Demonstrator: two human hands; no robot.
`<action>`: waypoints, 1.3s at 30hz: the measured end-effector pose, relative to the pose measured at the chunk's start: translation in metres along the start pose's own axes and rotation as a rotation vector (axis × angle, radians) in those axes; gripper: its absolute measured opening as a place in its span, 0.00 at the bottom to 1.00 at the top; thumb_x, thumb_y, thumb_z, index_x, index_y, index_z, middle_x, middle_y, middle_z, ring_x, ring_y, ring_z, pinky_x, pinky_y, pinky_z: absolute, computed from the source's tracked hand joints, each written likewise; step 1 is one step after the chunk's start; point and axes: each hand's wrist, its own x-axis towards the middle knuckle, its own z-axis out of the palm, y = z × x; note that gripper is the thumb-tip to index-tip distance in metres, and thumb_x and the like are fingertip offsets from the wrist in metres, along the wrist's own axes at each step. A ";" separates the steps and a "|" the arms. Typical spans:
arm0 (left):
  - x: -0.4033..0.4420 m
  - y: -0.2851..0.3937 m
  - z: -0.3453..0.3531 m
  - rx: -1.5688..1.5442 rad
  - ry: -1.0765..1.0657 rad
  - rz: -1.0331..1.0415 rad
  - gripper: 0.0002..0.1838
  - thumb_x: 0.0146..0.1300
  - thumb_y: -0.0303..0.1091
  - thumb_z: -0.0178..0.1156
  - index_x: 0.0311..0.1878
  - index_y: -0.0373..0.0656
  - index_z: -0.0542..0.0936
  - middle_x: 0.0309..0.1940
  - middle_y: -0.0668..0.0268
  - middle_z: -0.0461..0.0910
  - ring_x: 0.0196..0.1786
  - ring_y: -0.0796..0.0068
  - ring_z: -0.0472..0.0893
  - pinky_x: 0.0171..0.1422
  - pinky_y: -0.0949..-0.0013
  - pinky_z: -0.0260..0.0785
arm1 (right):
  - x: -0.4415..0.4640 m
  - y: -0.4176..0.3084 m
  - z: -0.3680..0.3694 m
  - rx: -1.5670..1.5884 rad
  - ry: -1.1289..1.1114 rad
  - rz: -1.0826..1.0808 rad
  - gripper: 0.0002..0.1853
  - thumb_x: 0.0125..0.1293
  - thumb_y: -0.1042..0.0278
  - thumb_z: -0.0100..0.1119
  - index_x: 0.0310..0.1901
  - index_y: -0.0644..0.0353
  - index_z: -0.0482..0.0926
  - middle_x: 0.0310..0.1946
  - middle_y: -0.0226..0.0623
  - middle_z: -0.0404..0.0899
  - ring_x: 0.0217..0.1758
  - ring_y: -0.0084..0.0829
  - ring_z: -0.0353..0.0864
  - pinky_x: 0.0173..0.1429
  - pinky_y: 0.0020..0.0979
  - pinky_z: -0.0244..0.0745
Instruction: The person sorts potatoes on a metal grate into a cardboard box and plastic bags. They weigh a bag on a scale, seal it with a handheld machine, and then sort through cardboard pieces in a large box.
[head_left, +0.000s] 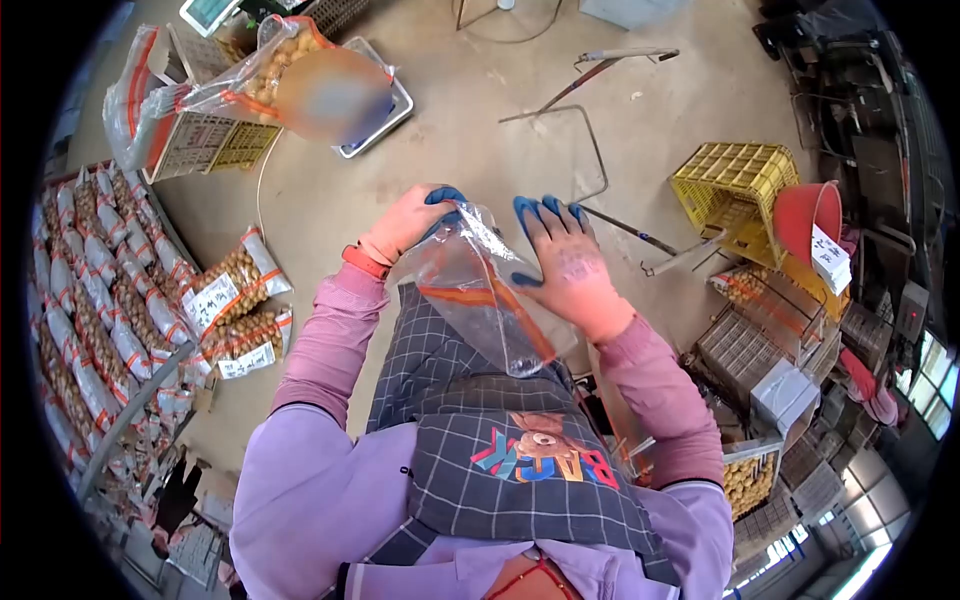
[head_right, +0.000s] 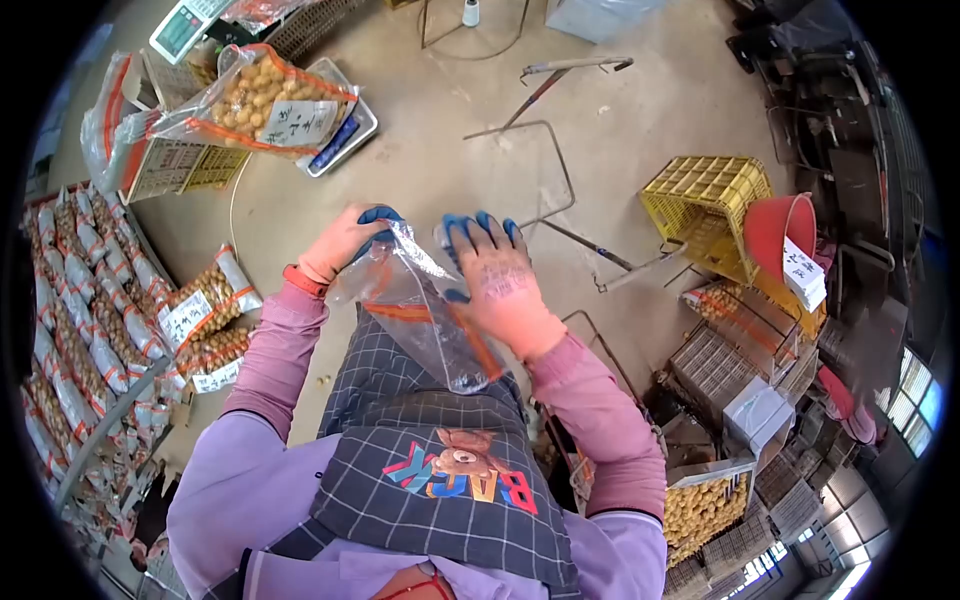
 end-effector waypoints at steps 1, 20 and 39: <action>0.006 0.000 0.001 0.058 -0.031 0.033 0.12 0.66 0.34 0.55 0.44 0.35 0.82 0.33 0.66 0.82 0.37 0.76 0.78 0.45 0.72 0.70 | 0.008 0.010 0.013 -0.128 -0.151 0.142 0.31 0.58 0.61 0.67 0.63 0.59 0.70 0.52 0.44 0.78 0.57 0.40 0.77 0.60 0.38 0.70; 0.121 -0.094 0.029 0.551 0.511 -0.291 0.37 0.52 0.56 0.63 0.63 0.46 0.73 0.59 0.53 0.75 0.64 0.50 0.69 0.74 0.44 0.47 | 0.129 0.191 -0.013 0.234 -0.279 0.283 0.16 0.61 0.54 0.60 0.41 0.57 0.83 0.34 0.45 0.83 0.38 0.47 0.82 0.44 0.42 0.76; 0.221 -0.001 0.105 0.504 0.116 -0.313 0.19 0.67 0.40 0.50 0.55 0.40 0.77 0.42 0.43 0.79 0.48 0.43 0.77 0.51 0.54 0.70 | 0.141 0.333 -0.064 0.041 -0.003 0.019 0.13 0.57 0.67 0.59 0.45 0.56 0.83 0.44 0.41 0.82 0.47 0.44 0.80 0.52 0.41 0.75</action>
